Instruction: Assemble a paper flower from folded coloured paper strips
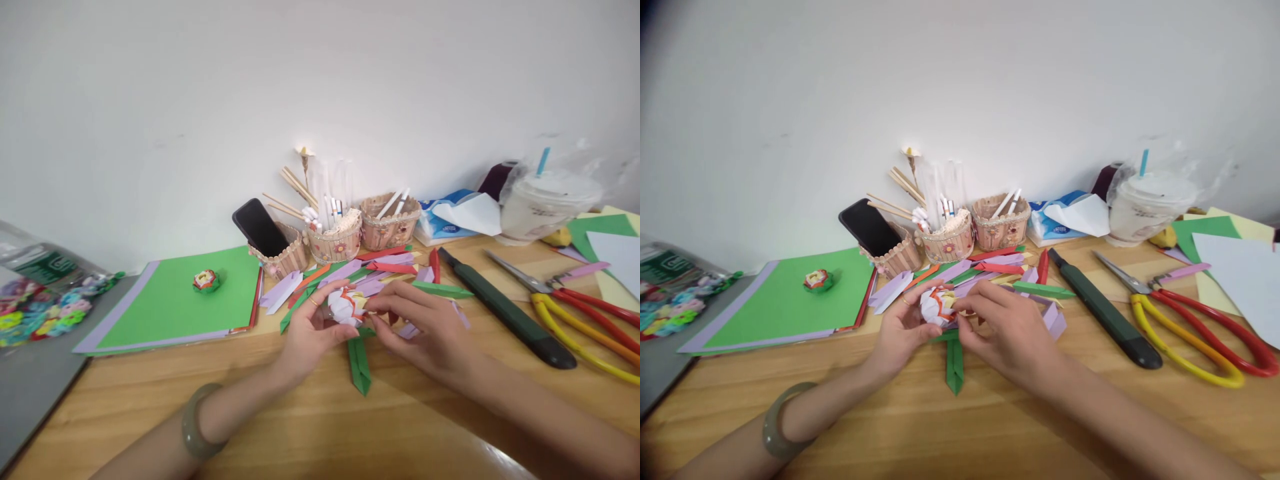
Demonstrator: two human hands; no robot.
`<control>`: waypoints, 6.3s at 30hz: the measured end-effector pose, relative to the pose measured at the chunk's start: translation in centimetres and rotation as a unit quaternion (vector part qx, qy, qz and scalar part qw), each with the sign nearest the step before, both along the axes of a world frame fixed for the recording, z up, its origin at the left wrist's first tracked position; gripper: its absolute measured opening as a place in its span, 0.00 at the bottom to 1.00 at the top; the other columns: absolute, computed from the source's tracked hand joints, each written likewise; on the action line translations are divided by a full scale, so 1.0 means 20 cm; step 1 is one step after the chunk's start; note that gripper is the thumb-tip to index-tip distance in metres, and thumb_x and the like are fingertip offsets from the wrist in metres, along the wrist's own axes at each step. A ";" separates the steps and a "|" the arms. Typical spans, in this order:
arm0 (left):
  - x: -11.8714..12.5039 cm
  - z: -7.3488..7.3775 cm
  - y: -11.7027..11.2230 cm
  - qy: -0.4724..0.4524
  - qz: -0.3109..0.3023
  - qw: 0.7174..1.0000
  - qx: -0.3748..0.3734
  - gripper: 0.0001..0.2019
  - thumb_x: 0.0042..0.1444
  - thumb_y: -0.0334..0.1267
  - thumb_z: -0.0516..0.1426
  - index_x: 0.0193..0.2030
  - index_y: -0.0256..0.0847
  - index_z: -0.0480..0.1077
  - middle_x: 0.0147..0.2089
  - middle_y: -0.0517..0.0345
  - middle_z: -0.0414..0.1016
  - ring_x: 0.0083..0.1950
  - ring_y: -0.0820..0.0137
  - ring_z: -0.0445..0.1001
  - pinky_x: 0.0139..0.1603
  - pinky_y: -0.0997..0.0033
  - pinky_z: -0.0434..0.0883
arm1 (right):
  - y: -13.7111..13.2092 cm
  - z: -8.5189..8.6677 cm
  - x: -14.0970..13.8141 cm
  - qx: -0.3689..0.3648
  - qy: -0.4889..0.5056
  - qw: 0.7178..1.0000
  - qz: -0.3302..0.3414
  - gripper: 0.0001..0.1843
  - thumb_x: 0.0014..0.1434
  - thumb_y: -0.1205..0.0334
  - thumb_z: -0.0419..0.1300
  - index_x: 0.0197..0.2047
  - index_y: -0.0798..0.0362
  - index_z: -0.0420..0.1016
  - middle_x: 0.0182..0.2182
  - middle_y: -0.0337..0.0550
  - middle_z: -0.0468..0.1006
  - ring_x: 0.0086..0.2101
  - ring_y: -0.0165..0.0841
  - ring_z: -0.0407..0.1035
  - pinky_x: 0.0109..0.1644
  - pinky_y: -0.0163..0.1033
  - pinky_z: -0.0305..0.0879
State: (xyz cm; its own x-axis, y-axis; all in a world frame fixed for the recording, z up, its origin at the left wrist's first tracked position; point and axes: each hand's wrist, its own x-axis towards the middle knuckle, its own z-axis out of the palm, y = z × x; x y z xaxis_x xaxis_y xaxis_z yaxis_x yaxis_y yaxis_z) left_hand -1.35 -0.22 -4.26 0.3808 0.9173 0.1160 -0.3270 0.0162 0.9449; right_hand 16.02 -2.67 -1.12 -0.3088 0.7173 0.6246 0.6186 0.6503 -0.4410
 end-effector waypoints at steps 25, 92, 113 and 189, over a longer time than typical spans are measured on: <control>0.00 0.00 -0.01 0.021 -0.018 1.000 0.015 0.28 0.40 0.35 0.66 0.51 0.44 0.68 0.38 0.55 0.76 0.36 0.70 0.73 0.37 0.70 0.71 | -0.02 0.00 -0.02 -0.013 0.006 0.998 -0.059 0.07 0.55 0.70 0.56 0.27 0.54 0.73 0.23 0.39 0.71 0.21 0.25 0.64 0.23 0.30 0.61; -0.01 -0.02 0.01 0.010 -0.026 1.000 0.001 0.27 0.39 0.37 0.67 0.49 0.43 0.70 0.45 0.53 0.74 0.38 0.69 0.73 0.40 0.70 0.70 | 0.01 0.01 0.03 0.008 -0.063 0.998 0.014 0.08 0.54 0.71 0.52 0.32 0.54 0.73 0.26 0.42 0.72 0.23 0.27 0.65 0.25 0.32 0.62; -0.01 -0.02 0.01 0.010 -0.022 1.000 -0.001 0.27 0.38 0.36 0.67 0.49 0.43 0.69 0.50 0.53 0.72 0.39 0.70 0.73 0.40 0.71 0.70 | 0.03 0.04 0.02 -0.111 0.072 0.990 0.053 0.06 0.56 0.67 0.58 0.30 0.55 0.76 0.24 0.40 0.73 0.24 0.26 0.65 0.25 0.30 0.62; -0.01 -0.01 0.01 0.008 -0.082 0.996 -0.041 0.30 0.37 0.39 0.67 0.52 0.45 0.69 0.44 0.53 0.75 0.35 0.70 0.71 0.36 0.72 0.69 | 0.05 0.08 0.06 -0.337 0.156 0.916 0.150 0.07 0.55 0.60 0.61 0.29 0.54 0.77 0.27 0.38 0.65 0.28 0.26 0.63 0.26 0.30 0.62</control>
